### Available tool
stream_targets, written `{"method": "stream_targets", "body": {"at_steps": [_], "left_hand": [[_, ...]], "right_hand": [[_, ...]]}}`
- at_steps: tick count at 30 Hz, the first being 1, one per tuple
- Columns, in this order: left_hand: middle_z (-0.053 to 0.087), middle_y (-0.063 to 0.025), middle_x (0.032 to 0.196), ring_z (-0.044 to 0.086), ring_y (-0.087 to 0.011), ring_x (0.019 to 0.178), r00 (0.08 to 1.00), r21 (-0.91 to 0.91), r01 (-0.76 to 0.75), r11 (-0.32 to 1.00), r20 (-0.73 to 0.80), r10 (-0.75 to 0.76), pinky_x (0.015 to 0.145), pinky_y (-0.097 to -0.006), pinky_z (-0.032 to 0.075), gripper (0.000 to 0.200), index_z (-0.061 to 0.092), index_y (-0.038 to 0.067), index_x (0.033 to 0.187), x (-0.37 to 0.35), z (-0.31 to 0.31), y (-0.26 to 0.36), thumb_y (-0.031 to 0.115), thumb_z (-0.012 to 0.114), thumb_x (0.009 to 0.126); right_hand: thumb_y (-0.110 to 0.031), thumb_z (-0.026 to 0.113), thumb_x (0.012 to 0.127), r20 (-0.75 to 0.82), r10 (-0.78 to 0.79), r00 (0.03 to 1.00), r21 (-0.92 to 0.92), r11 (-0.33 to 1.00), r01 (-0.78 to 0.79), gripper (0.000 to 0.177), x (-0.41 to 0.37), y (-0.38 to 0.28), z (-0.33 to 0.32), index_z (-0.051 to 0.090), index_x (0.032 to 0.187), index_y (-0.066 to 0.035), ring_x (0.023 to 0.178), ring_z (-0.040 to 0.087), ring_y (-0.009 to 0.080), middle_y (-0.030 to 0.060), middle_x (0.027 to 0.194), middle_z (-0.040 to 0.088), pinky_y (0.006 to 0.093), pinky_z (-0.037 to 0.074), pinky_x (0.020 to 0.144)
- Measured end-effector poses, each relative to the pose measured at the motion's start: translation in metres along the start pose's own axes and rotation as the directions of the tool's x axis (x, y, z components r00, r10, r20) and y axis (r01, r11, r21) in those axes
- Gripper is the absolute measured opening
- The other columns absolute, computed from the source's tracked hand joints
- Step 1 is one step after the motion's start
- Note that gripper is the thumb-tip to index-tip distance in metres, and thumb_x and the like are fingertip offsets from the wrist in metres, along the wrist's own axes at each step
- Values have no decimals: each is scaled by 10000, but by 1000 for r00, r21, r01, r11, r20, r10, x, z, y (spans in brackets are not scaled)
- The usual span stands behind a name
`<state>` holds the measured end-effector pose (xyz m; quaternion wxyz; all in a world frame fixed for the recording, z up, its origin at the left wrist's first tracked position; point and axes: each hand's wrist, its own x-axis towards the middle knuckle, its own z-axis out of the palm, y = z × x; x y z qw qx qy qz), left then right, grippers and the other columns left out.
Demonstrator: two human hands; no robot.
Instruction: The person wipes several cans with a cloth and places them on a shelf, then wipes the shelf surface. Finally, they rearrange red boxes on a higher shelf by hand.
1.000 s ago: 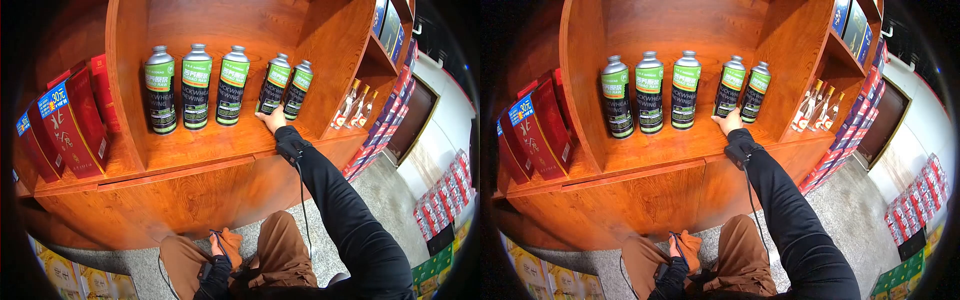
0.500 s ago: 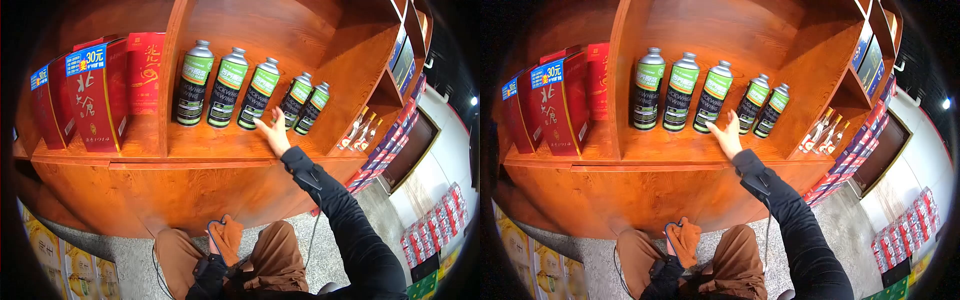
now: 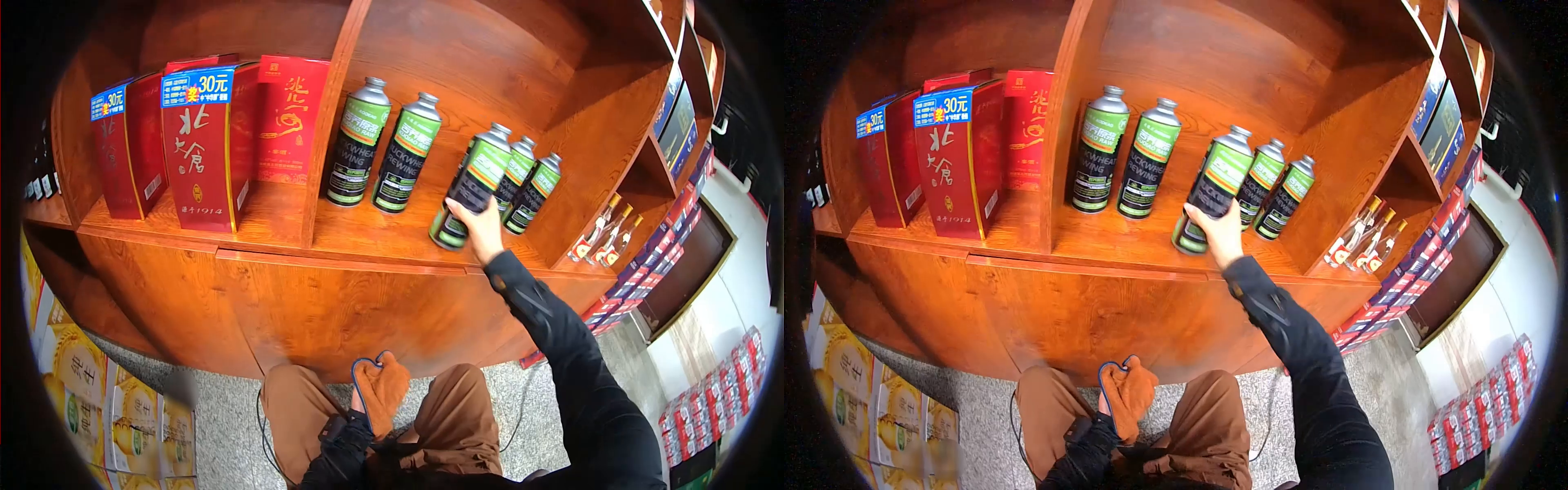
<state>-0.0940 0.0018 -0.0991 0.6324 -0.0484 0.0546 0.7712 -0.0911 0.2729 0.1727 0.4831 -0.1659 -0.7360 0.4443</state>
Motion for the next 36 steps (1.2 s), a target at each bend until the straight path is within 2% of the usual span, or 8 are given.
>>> {"method": "stream_targets", "body": {"at_steps": [10,12,18,22,24,29,33,36], "left_hand": [[625,-78,995,616,-226,876,871,37,-291,956,424,248,711,-359,534,401,527,158,1182,4,103,1,498,464,977],[598,-94,1223,553,-269,1179,682,792,-526,-309,610,403,989,-394,467,522,496,123,1346,-49,153,-26,337,630,889],[421,-206,1486,386,-466,1352,630,400,-507,-763,777,-11,1098,-429,367,884,402,221,1538,-32,195,-83,263,827,764],[456,-206,1475,417,-370,1373,532,644,-565,-516,762,369,1132,-449,351,926,379,94,1534,-23,175,-81,209,851,746],[552,-154,1366,587,-239,1208,816,793,-549,264,440,376,1053,-387,456,909,326,20,1540,-23,174,-79,122,836,794],[584,-121,1316,599,-165,1154,972,752,-230,618,204,113,1011,-316,473,866,346,47,1546,-27,182,-53,33,785,800],[647,-106,1183,640,-164,1056,918,828,-306,470,388,-86,962,-298,496,788,369,40,1532,-12,171,-44,70,682,810],[654,-108,1169,630,-191,1072,862,694,-15,720,374,-342,948,-320,511,828,325,29,1547,-6,156,-38,101,664,794]], "right_hand": [[-93,742,844,54,316,947,345,884,-315,638,-242,-76,-80,415,1387,-27,1126,583,163,81,1228,602,354,464,1002],[-111,806,813,67,394,917,217,891,-399,710,-270,-67,-81,403,1389,-12,1067,614,154,84,1183,621,341,495,957],[-171,868,770,115,237,965,27,970,-242,907,-361,-28,-63,325,1480,-19,1303,511,259,126,1431,491,396,446,1063],[-239,892,724,139,295,945,-115,953,-281,981,-366,-44,-66,318,1477,16,1233,585,279,194,1346,568,384,471,1014],[-234,888,713,152,313,937,-199,939,-281,968,-363,-54,-72,332,1458,38,1184,620,307,234,1277,598,390,491,976],[-257,888,705,286,370,884,-233,922,-310,962,-367,-59,-87,342,1436,46,1159,636,301,244,1242,607,391,503,963],[-217,871,748,445,402,800,45,883,-468,935,-373,-65,-91,310,1452,33,1164,611,219,167,1234,604,363,480,992],[-120,824,773,697,429,574,336,512,-791,889,-377,-67,-99,306,1484,6,1230,534,181,98,1304,566,353,398,1075]]}}
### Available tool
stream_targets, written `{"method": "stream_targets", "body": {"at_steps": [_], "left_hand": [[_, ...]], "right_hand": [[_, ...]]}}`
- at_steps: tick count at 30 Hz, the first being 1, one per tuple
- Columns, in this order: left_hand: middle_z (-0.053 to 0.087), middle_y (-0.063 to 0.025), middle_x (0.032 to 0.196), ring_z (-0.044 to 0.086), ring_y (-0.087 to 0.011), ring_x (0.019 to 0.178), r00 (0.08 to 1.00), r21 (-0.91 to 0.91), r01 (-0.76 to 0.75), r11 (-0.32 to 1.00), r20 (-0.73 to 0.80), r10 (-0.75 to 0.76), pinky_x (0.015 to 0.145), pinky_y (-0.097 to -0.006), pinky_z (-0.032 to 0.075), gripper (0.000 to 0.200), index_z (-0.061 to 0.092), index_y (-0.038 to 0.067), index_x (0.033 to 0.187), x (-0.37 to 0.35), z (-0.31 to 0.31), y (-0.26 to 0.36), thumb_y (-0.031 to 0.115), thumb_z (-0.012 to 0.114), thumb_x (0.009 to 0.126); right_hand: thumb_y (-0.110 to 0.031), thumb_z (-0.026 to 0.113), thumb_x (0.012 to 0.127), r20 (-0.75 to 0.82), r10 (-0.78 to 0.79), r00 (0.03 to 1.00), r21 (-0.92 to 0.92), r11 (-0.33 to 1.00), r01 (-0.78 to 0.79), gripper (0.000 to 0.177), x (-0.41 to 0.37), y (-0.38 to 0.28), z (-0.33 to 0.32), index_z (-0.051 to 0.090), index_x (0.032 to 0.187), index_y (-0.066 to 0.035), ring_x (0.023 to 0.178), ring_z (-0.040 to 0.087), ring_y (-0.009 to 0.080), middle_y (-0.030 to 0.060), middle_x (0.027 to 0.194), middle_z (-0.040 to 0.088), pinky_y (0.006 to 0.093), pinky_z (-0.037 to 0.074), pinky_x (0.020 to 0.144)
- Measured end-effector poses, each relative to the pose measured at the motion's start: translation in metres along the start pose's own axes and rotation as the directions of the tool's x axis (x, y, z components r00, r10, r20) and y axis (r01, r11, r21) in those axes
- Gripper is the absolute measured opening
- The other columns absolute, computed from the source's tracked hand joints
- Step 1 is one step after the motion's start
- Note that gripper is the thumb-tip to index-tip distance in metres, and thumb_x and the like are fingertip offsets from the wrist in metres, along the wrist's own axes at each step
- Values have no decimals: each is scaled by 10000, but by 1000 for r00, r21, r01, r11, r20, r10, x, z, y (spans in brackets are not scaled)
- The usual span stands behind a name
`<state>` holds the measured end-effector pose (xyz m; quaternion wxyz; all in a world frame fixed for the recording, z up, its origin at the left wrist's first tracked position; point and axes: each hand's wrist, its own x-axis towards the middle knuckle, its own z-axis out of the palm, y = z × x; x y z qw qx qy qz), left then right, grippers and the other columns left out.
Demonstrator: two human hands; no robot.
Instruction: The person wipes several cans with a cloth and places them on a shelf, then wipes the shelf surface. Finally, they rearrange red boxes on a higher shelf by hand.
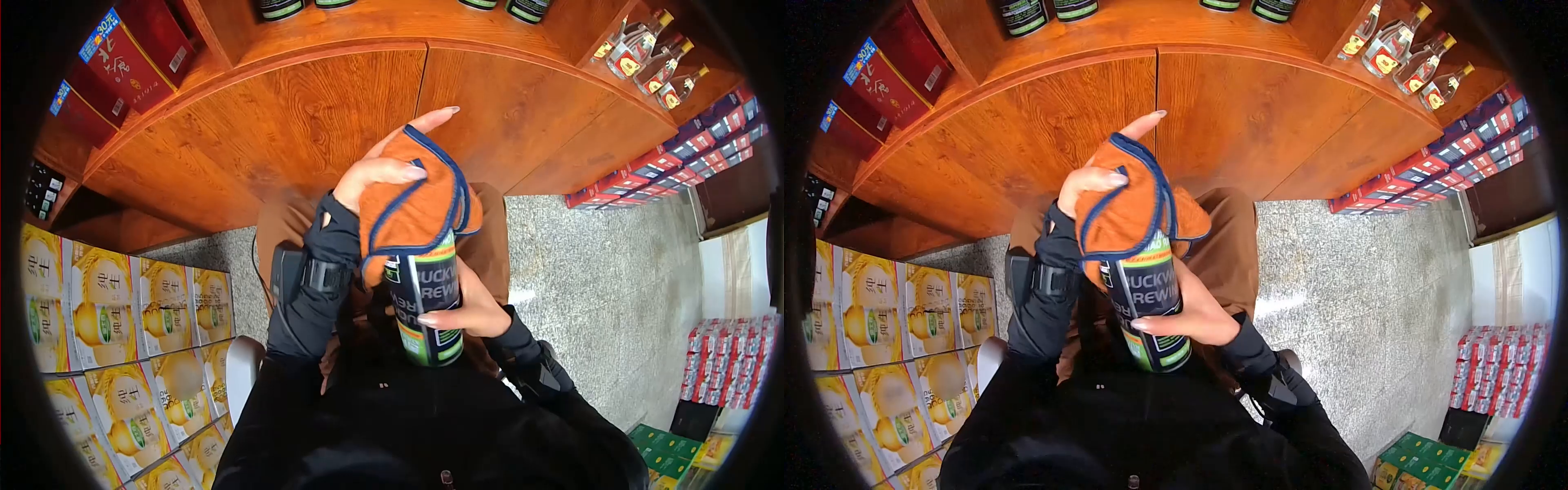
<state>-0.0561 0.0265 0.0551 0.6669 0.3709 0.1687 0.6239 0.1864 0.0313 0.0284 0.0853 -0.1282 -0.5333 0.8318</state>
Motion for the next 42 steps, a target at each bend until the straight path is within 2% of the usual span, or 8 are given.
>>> {"method": "stream_targets", "body": {"at_steps": [5,12,18,26,31,36,38,42], "left_hand": [[655,-102,1086,603,-277,1004,845,-555,-415,721,59,532,973,-434,496,809,229,179,1605,10,-17,-81,384,615,925],[579,-145,1318,541,-309,1250,886,-319,-459,829,-234,401,1031,-455,490,774,171,161,1605,-10,-42,-97,245,606,971],[526,-143,1393,525,-298,1278,827,-45,-429,902,-421,372,1079,-451,454,744,149,164,1608,-22,-6,-77,234,575,1003],[470,-145,1421,541,-222,1248,814,497,-202,844,-394,427,1054,-403,466,1137,90,141,1613,-32,21,-83,-13,830,763],[454,-142,1435,525,-222,1265,846,407,-159,899,-413,337,1061,-381,456,1178,58,132,1617,-43,27,-78,-27,834,746],[372,-149,1543,428,-261,1384,921,160,-96,982,-359,149,1156,-390,329,1096,6,168,1627,-63,-5,-93,57,721,804],[352,-137,1566,391,-274,1419,941,77,-120,990,-310,138,1188,-400,273,1079,6,183,1629,-60,6,-93,124,700,805],[339,-137,1572,391,-282,1423,976,-185,-93,978,-212,52,1188,-412,290,1086,12,188,1628,-57,17,-96,177,722,805]], "right_hand": [[-360,727,759,344,-7,939,557,807,-198,867,-2,33,-15,389,1457,28,1212,585,314,200,1326,579,434,459,1029],[-471,639,855,277,-84,957,752,638,-162,795,1,27,-9,414,1427,32,1168,592,291,183,1307,575,416,479,996],[-125,769,820,-144,15,990,66,998,-6,764,9,4,-5,342,1440,6,1150,563,167,87,1226,596,335,440,1019],[-315,893,693,-410,-342,846,-737,670,-86,1007,13,29,5,289,1381,107,1134,647,348,269,1193,624,394,517,955],[-350,881,701,-441,-279,853,-727,669,-157,1054,4,27,12,243,1407,104,1114,650,405,300,1165,630,414,528,934],[-254,729,916,-178,100,979,-854,478,-205,420,-16,-27,-18,578,1150,60,959,698,252,182,990,687,360,553,809],[-231,566,1027,-414,114,903,-322,909,-263,276,-23,-45,-37,651,1047,30,911,682,194,112,939,695,319,531,809],[-245,534,1043,-471,-350,810,-496,864,85,282,19,-50,-52,651,1113,1,1030,641,159,83,1086,687,292,502,881]]}}
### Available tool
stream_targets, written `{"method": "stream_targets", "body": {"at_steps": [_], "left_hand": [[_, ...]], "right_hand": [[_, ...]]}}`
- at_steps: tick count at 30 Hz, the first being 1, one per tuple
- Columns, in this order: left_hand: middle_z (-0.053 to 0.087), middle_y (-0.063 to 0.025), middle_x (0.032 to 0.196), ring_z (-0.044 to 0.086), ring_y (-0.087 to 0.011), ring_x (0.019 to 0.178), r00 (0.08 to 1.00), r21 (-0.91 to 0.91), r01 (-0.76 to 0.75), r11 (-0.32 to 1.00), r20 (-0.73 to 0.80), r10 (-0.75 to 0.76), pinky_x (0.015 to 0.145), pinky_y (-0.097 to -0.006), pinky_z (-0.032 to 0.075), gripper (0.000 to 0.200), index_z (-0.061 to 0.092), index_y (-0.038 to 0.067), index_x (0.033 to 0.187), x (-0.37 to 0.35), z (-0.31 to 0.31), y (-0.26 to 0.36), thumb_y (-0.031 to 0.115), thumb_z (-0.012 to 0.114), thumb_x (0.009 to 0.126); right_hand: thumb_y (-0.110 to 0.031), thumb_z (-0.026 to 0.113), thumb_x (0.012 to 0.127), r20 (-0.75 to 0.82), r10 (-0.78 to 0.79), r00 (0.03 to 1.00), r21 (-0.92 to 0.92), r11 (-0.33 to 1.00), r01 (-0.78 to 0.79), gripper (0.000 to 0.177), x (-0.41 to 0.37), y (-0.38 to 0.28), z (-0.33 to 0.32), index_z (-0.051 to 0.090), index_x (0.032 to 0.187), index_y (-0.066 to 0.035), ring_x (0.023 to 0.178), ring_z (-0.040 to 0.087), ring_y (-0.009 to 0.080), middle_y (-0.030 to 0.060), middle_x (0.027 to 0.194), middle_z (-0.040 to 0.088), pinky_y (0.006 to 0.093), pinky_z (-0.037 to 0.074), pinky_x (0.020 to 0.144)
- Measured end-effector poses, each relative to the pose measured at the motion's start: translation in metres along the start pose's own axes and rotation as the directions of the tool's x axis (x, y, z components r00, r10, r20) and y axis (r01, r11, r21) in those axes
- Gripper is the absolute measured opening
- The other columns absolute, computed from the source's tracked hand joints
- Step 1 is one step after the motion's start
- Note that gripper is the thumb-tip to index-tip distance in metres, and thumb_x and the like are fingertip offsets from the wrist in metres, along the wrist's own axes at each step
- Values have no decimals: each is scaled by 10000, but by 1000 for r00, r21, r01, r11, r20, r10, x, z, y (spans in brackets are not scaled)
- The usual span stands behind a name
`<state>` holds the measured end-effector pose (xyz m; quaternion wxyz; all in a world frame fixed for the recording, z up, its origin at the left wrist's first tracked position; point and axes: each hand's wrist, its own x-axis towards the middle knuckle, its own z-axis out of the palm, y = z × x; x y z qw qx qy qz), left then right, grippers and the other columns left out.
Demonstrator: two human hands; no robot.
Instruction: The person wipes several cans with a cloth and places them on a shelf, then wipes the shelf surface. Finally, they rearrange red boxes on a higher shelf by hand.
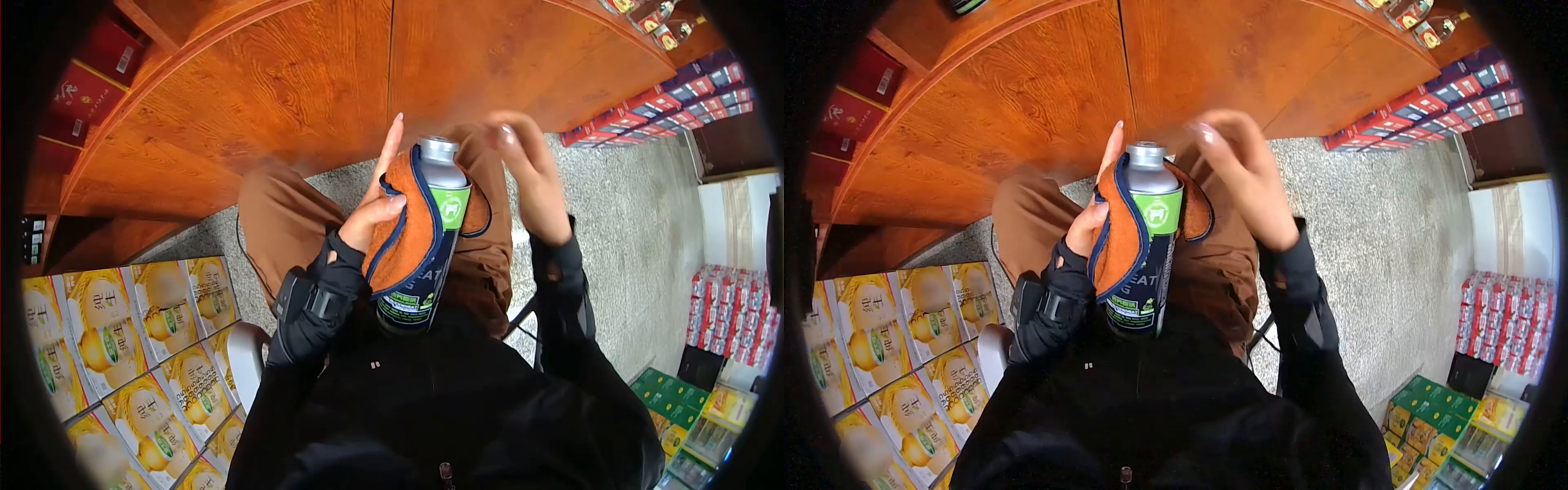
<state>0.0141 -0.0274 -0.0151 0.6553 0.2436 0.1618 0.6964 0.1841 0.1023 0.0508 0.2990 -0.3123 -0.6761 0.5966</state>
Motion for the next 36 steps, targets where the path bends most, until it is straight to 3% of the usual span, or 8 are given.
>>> {"method": "stream_targets", "body": {"at_steps": [2,8,14,24,26,27,32,36], "left_hand": [[347,-125,1565,403,-271,1412,998,-43,57,997,-4,-57,1177,-411,314,1082,10,192,1627,4,1,-5,207,728,818],[336,-94,1561,405,-236,1404,942,-140,235,962,-212,-261,1155,-391,350,892,61,167,1622,-21,-24,-21,221,639,945],[333,-135,1560,385,-208,1390,977,320,176,931,-170,-126,1149,-358,328,1068,11,89,1617,-54,-13,-29,20,746,845],[301,-230,1581,326,-331,1461,987,963,120,241,-141,72,1190,-404,261,1142,153,19,1591,-35,16,-24,191,874,723],[382,-251,1524,407,-361,1401,980,985,-11,170,-23,198,1161,-415,312,1120,166,28,1590,-8,16,-21,218,867,738],[403,-258,1502,451,-363,1361,980,987,24,159,-54,192,1131,-418,350,1117,172,34,1590,1,15,-19,232,869,740],[484,-285,1366,546,-430,1233,980,988,156,9,-156,127,1029,-439,449,991,280,192,1586,5,23,-22,279,846,777],[402,-314,1416,479,-472,1298,992,1000,11,-4,-11,124,1081,-454,425,929,368,225,1546,-26,18,-29,249,840,746]], "right_hand": [[-228,611,1004,213,-102,972,362,932,18,259,15,4,17,657,1137,-11,1156,580,136,88,1233,640,282,468,970],[-228,585,1012,394,102,913,342,906,-249,275,28,37,36,632,1120,20,1133,627,199,161,1302,642,325,493,971],[-183,679,942,314,324,892,568,688,-450,246,29,65,31,658,1069,27,959,678,167,121,1100,711,291,543,841],[-180,637,955,327,376,867,559,663,-498,336,33,96,27,597,1182,64,938,690,226,180,1056,696,345,563,839],[-185,618,965,272,-369,889,76,929,362,319,33,115,25,613,1173,56,952,684,206,159,1056,690,332,556,844],[-197,583,983,227,105,968,310,935,-174,297,30,99,30,634,1153,40,961,678,178,128,1059,684,317,549,849],[-207,604,978,257,-55,965,261,965,-14,299,26,88,24,637,1155,32,961,678,176,114,1049,684,313,551,840],[-204,718,923,198,366,909,403,815,-416,305,23,77,25,648,1106,29,896,676,170,90,1002,691,319,555,755]]}}
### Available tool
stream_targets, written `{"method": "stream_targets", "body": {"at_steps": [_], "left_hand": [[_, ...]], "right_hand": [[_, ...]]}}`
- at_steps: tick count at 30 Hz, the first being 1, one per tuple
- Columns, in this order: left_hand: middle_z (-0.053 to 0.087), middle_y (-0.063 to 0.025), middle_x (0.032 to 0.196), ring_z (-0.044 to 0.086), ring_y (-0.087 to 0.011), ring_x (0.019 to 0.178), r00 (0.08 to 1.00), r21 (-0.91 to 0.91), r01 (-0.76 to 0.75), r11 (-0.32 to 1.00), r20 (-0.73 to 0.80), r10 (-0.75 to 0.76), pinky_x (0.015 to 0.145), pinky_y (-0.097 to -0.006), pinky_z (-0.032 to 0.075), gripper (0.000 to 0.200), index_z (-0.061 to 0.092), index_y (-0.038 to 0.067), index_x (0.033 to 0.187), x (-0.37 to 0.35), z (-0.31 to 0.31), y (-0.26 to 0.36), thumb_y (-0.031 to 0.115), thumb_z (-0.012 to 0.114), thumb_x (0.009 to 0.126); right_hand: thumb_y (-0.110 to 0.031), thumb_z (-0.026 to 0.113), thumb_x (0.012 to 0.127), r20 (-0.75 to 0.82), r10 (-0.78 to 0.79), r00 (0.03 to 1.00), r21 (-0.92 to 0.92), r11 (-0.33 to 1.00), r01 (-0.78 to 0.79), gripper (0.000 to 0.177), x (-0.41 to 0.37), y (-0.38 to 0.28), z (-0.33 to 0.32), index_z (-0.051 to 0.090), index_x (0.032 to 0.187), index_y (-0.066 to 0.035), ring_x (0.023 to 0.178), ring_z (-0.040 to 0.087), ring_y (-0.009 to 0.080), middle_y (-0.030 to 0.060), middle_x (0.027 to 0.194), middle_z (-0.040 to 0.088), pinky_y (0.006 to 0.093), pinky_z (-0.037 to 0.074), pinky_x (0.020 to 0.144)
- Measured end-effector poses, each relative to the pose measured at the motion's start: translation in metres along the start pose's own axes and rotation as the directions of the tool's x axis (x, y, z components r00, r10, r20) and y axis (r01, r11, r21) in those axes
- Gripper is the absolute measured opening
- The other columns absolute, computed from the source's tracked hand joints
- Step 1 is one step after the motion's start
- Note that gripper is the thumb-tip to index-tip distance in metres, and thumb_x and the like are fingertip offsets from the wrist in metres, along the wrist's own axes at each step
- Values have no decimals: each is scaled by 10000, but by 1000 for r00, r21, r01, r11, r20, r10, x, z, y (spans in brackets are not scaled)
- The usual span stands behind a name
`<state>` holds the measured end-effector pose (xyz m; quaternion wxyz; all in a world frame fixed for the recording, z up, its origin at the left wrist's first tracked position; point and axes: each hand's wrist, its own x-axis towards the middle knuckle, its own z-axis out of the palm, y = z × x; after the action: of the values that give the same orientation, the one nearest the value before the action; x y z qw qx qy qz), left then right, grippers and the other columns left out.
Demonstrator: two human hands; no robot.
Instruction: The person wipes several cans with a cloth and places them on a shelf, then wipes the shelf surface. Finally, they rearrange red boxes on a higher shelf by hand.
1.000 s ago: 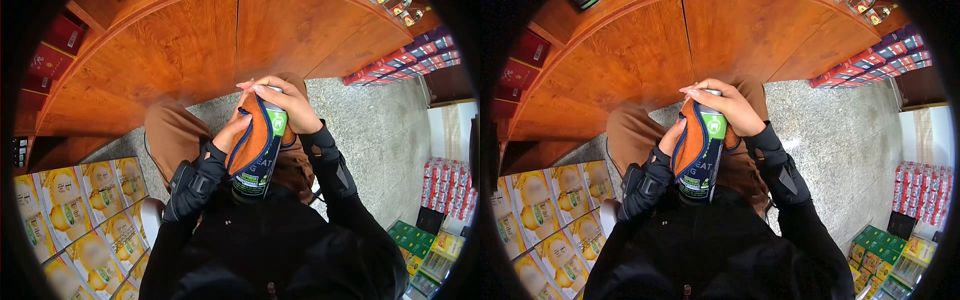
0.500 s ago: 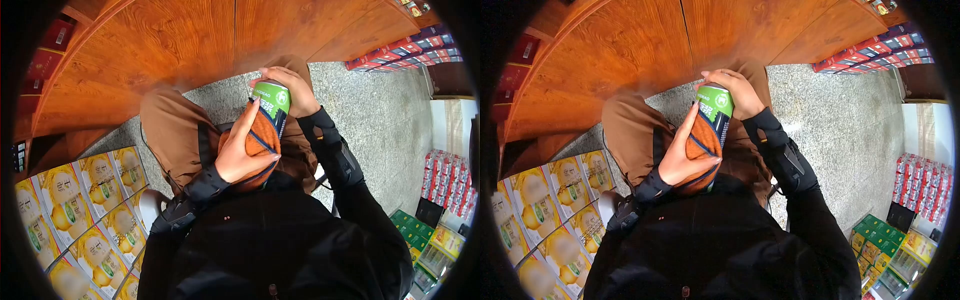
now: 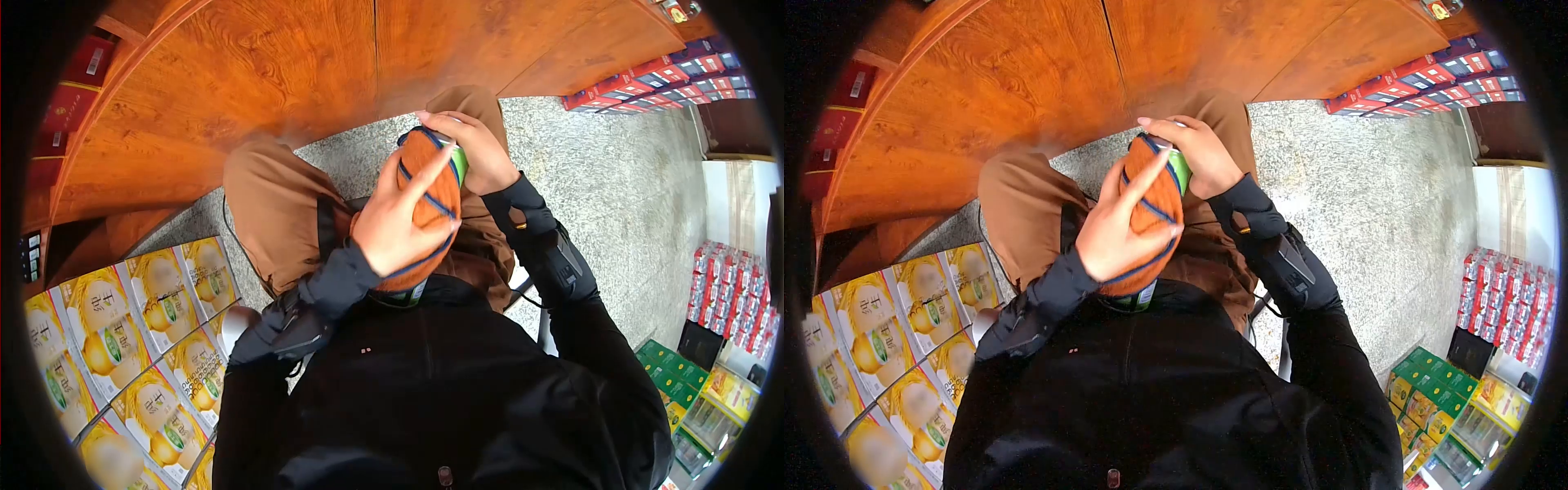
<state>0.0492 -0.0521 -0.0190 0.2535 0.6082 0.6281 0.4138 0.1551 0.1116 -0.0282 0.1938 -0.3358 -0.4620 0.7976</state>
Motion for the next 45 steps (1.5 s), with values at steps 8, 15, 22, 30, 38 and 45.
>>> {"method": "stream_targets", "body": {"at_steps": [8,15,22,30,38,45], "left_hand": [[300,-247,1557,344,-369,1444,970,-132,116,984,228,-83,1176,-410,303,995,300,140,1576,-53,-12,-13,181,855,752],[316,-130,1580,288,-182,1449,943,-865,327,381,272,-192,1191,-345,242,939,115,32,1604,-27,-4,-16,89,731,898],[447,-136,1510,481,-231,1344,781,-737,586,-336,624,-8,1142,-366,379,603,292,80,1557,-6,30,-62,423,411,1075],[526,-194,1411,565,-274,1257,757,-554,618,-559,610,233,1066,-390,490,450,383,3,1468,15,17,-25,252,345,1095],[535,-154,1386,559,-244,1252,790,-736,473,-484,598,-138,1074,-358,467,430,389,20,1466,-3,32,-67,218,377,1084],[557,-126,1336,566,-211,1219,861,-832,478,-282,507,-36,1019,-356,490,417,428,22,1428,-32,14,-41,220,447,1062]], "right_hand": [[-145,629,942,16,121,992,231,965,-122,212,-1,4,-15,653,1056,32,849,681,175,91,948,707,320,550,783],[-125,612,924,142,-30,989,290,957,-12,136,-14,-22,-1,638,970,1,1024,683,246,127,977,709,363,533,919],[-150,620,869,276,-289,917,410,898,159,145,-14,-20,3,613,929,-19,1171,619,332,159,972,685,449,476,1032],[-163,586,869,375,-395,839,514,841,166,162,-6,-9,3,600,939,-17,1149,623,359,167,962,680,468,436,1075],[-133,556,952,263,-211,941,116,976,187,191,-24,-39,9,624,1057,11,1076,664,283,151,1028,691,381,528,944],[-75,567,977,-79,-153,985,-13,988,152,190,-47,-56,22,606,1118,46,972,704,232,161,1024,703,329,576,839]]}}
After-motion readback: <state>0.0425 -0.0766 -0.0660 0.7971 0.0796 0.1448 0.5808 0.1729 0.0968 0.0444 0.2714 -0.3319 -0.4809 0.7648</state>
